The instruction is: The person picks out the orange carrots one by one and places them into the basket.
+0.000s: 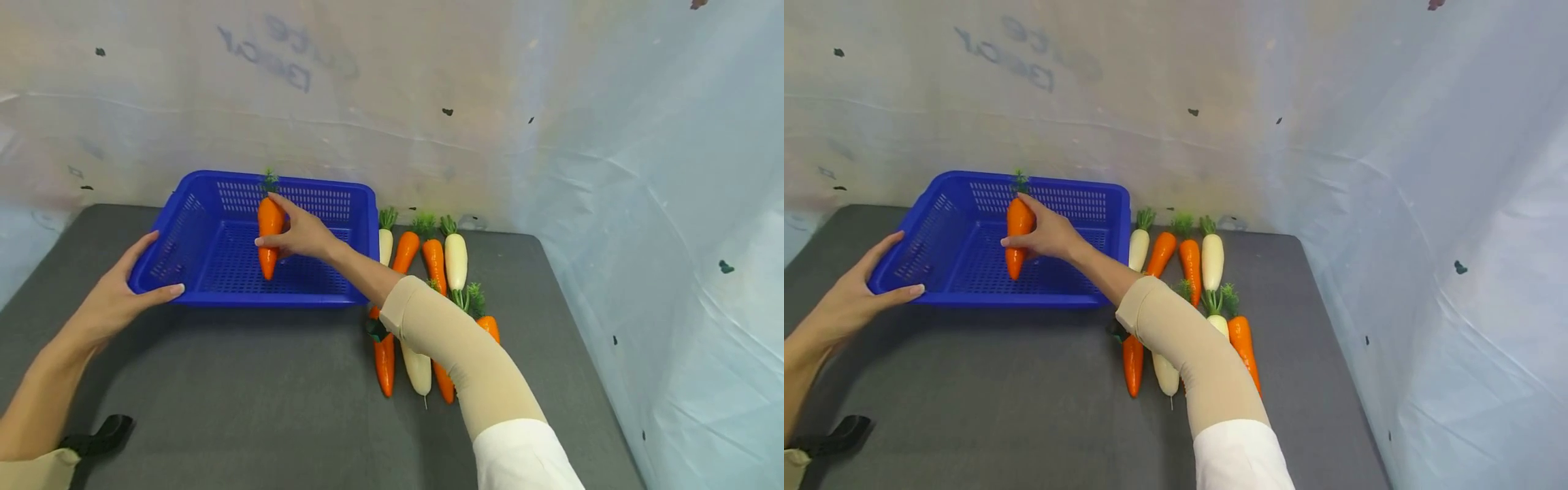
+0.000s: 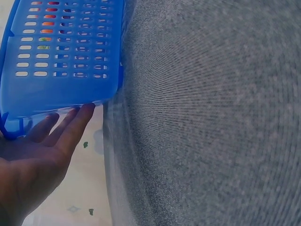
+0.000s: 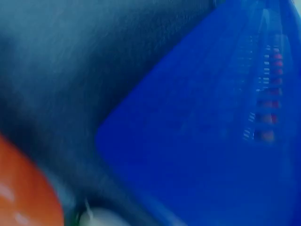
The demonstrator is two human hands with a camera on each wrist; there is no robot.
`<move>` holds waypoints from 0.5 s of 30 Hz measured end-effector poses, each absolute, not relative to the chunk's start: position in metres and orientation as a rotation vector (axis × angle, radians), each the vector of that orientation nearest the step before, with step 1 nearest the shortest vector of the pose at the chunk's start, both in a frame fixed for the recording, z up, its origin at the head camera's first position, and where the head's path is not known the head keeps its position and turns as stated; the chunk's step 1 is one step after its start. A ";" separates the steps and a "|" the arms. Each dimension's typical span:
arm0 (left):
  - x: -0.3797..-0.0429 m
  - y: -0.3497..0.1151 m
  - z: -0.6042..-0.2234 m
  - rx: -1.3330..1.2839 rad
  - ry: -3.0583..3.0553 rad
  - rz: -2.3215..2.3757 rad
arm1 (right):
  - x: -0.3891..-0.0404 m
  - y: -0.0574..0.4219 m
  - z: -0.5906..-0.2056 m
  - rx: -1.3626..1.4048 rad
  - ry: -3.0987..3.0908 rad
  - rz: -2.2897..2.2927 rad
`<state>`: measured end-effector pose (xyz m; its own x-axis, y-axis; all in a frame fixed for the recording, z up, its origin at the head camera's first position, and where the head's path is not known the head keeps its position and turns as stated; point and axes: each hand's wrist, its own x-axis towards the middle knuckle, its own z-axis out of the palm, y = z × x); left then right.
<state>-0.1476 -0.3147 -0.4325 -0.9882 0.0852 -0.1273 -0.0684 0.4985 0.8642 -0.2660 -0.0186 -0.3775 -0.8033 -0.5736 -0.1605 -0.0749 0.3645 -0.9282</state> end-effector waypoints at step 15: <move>-0.147 -0.315 -0.437 -0.007 2.591 1.488 | -0.263 -0.059 -0.393 -0.430 2.181 -1.432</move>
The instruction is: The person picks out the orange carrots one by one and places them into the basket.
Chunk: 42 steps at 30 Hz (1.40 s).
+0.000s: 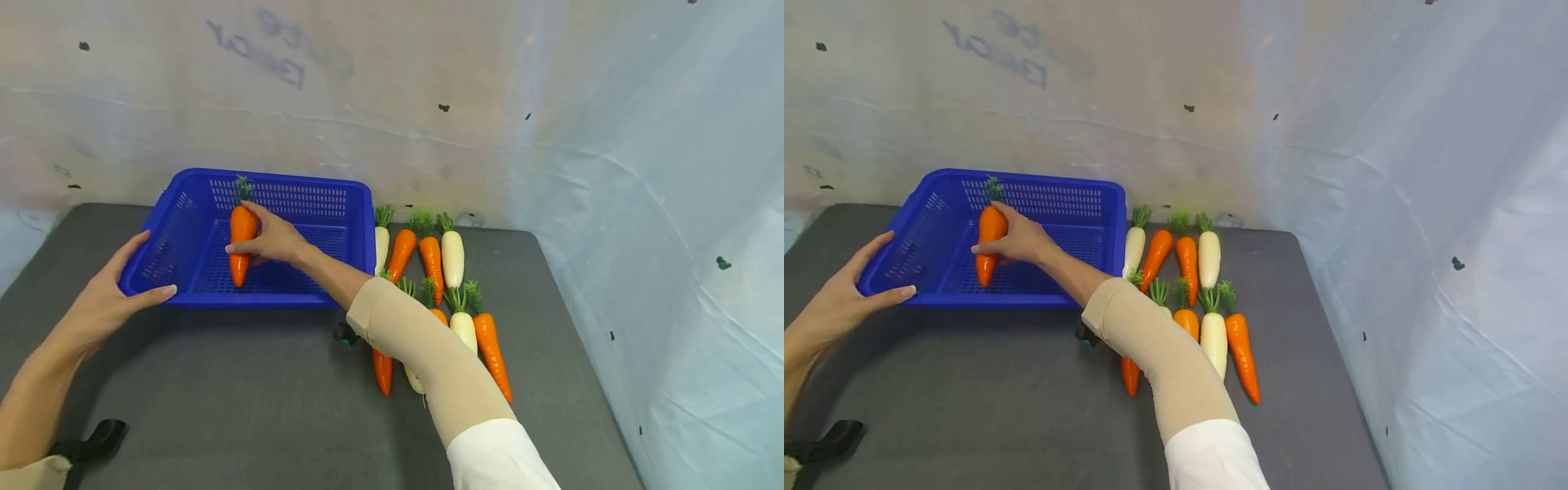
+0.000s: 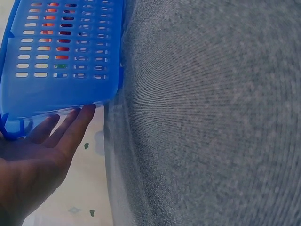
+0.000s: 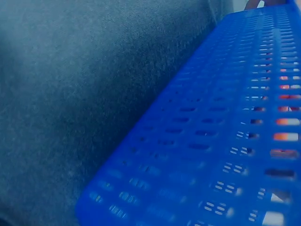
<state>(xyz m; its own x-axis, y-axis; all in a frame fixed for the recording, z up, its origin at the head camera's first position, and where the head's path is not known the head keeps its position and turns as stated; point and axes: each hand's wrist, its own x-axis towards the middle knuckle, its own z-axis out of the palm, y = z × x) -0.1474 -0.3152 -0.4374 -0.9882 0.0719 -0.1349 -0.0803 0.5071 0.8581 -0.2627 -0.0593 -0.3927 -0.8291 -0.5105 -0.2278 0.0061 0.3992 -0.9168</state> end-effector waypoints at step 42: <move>-0.148 -0.311 -0.435 -0.017 2.578 1.503 | -0.258 -0.087 -0.403 -0.295 2.100 -1.475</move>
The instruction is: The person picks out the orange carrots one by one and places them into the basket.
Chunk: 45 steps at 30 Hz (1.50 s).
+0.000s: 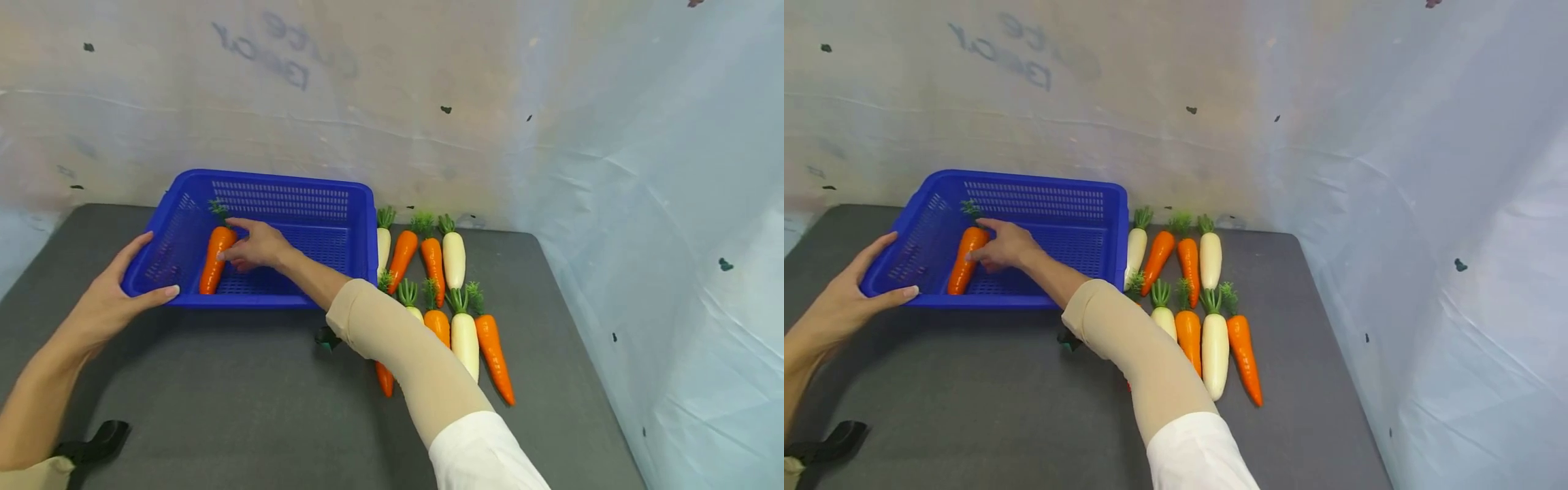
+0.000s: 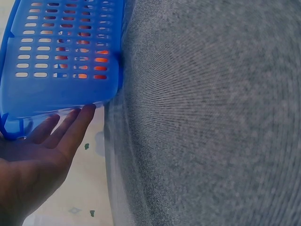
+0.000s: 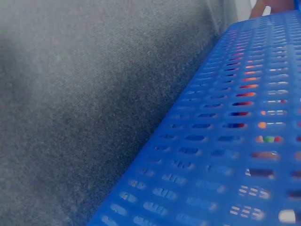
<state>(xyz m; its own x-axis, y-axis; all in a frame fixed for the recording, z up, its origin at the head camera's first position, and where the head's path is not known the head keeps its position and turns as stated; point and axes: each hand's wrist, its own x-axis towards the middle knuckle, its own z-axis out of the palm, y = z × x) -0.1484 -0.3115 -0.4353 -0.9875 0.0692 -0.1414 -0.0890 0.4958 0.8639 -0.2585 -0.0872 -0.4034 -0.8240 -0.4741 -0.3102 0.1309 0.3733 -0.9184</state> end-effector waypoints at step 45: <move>-0.146 -0.315 -0.439 -0.014 2.598 1.490 | -0.220 0.086 -0.349 -0.609 2.178 -1.573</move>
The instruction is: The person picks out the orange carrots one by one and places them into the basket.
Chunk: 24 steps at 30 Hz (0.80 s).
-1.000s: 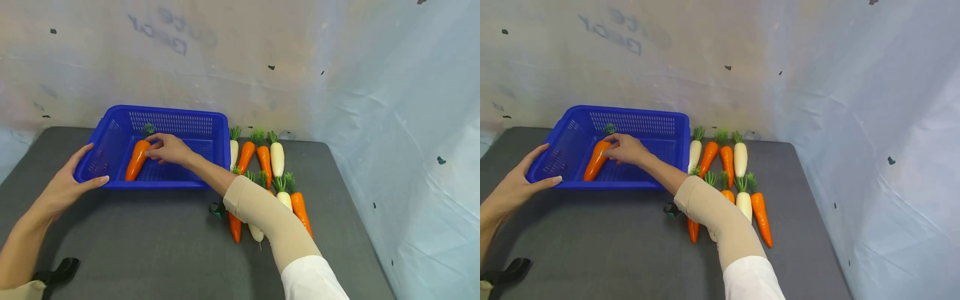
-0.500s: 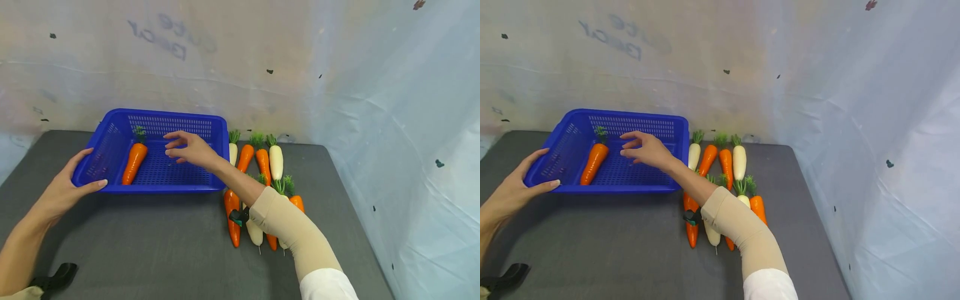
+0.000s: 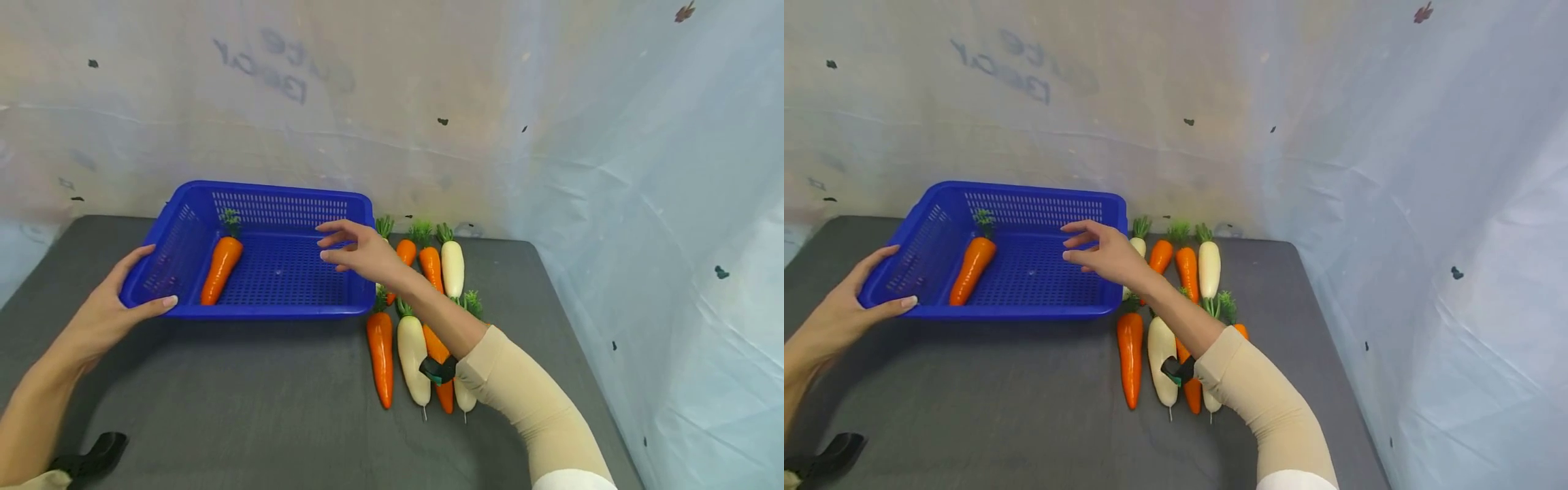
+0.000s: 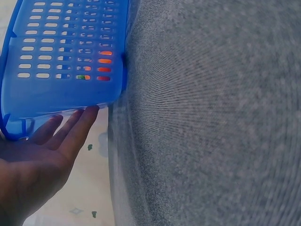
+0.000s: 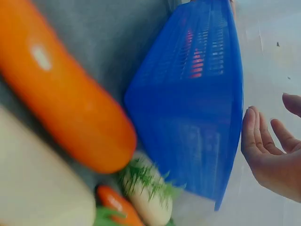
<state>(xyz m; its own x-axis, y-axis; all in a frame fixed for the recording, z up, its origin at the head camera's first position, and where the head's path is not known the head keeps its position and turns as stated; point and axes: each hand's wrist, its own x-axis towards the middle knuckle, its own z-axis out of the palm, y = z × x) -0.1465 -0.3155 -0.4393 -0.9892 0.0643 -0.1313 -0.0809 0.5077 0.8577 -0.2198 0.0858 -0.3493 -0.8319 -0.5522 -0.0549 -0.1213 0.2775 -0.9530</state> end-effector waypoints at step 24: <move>-0.145 -0.310 -0.437 -0.034 2.592 1.519 | -0.194 0.192 -0.354 -0.467 2.319 -1.636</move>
